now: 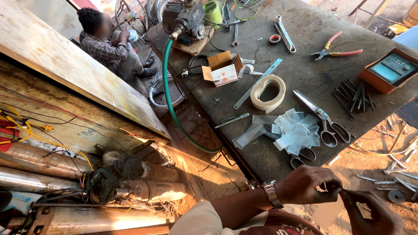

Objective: The person repeatedly picks up small metal screws and wraps each one individually in a small piece of translucent tape. The wrapped screws are placed on the workbench. The person continues this process for multiple screws throughout the clip.

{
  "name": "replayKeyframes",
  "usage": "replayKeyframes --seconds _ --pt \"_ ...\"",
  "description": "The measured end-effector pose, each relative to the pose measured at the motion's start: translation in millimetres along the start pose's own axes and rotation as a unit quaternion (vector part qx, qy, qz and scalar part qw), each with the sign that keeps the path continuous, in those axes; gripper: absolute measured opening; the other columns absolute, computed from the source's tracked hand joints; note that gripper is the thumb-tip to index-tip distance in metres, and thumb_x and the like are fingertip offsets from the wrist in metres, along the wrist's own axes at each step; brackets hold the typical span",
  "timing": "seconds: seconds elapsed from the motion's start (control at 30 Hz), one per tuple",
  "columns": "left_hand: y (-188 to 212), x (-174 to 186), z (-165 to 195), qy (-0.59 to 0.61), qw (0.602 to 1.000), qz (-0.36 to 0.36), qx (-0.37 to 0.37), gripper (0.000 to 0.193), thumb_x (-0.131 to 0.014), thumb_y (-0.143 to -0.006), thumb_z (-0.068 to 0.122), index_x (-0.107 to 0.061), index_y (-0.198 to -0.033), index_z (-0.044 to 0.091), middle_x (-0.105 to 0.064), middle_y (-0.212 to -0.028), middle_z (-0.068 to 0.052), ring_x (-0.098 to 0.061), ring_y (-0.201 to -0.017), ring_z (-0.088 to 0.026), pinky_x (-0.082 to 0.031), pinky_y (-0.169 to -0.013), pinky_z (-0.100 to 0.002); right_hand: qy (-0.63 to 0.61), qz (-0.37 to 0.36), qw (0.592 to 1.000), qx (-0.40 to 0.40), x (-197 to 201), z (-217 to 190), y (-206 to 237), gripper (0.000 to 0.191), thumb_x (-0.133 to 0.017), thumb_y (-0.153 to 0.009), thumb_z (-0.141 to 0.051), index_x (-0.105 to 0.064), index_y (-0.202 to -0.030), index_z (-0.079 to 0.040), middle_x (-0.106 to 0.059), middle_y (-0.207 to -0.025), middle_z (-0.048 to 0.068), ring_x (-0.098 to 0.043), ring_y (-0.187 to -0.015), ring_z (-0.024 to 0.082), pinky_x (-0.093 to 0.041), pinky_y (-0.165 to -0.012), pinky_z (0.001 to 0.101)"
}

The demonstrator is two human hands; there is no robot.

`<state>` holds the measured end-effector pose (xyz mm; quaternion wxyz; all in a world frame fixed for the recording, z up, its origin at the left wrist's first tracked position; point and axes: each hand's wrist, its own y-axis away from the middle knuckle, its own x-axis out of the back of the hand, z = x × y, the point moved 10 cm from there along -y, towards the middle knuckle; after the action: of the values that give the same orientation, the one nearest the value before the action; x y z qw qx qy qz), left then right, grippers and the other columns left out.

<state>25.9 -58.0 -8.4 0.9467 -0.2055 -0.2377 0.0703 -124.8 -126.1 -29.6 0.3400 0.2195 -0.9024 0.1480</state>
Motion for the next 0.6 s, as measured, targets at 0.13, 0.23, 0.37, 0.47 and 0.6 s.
replayKeyframes --seconds 0.13,0.23,0.37,0.47,0.6 --pt "2 -2 2 -0.055 0.998 -0.002 -0.021 0.024 -0.077 -0.092 0.025 -0.069 -0.103 0.006 -0.071 -0.088 -0.002 -0.069 -0.076 -0.012 -0.057 -0.072 -0.025 0.041 -0.026 0.999 -0.005 -4 3 -2 0.011 -0.08 -0.087 -0.011 -0.08 -0.096 -0.006 -0.078 -0.087 0.005 -0.077 -0.083 0.015 -0.061 -0.072 0.0283" --pt "1 -7 -2 -0.085 0.996 -0.004 -0.016 0.024 -0.079 -0.09 0.027 -0.069 -0.1 0.007 -0.07 -0.084 -0.002 -0.069 -0.073 -0.012 -0.056 -0.069 -0.026 0.047 -0.032 0.998 -0.018 -6 8 0 0.011 -0.08 -0.087 -0.012 -0.08 -0.097 -0.007 -0.078 -0.087 0.005 -0.077 -0.082 0.014 -0.061 -0.068 0.0291" --pt "-2 15 -12 -0.118 0.99 0.074 -0.029 0.023 -0.075 -0.089 0.024 -0.068 -0.105 0.009 -0.074 -0.098 -0.008 -0.072 -0.084 -0.016 -0.06 -0.076 -0.027 0.013 0.002 1.0 0.024 2 -3 4 0.007 -0.078 -0.089 -0.008 -0.079 -0.096 -0.005 -0.078 -0.093 0.008 -0.076 -0.086 0.015 -0.061 -0.08 0.0302" --pt "3 45 -50 -0.072 0.989 0.094 0.093 0.014 -0.075 -0.099 0.023 -0.07 -0.102 0.01 -0.075 -0.092 -0.004 -0.073 -0.077 -0.011 -0.063 -0.071 -0.025 -0.072 0.035 0.996 0.033 19 -7 8 0.006 -0.075 -0.095 -0.004 -0.075 -0.097 0.001 -0.076 -0.094 0.014 -0.075 -0.088 0.018 -0.06 -0.083 0.0331" --pt "2 34 -44 0.129 0.986 0.053 0.096 0.016 -0.073 -0.1 0.024 -0.07 -0.106 0.009 -0.075 -0.099 -0.004 -0.074 -0.081 -0.01 -0.065 -0.069 -0.024 -0.139 0.032 0.989 -0.031 21 -2 9 0.01 -0.072 -0.096 0.001 -0.074 -0.104 0.007 -0.074 -0.101 0.019 -0.074 -0.092 0.022 -0.061 -0.084 0.0354"
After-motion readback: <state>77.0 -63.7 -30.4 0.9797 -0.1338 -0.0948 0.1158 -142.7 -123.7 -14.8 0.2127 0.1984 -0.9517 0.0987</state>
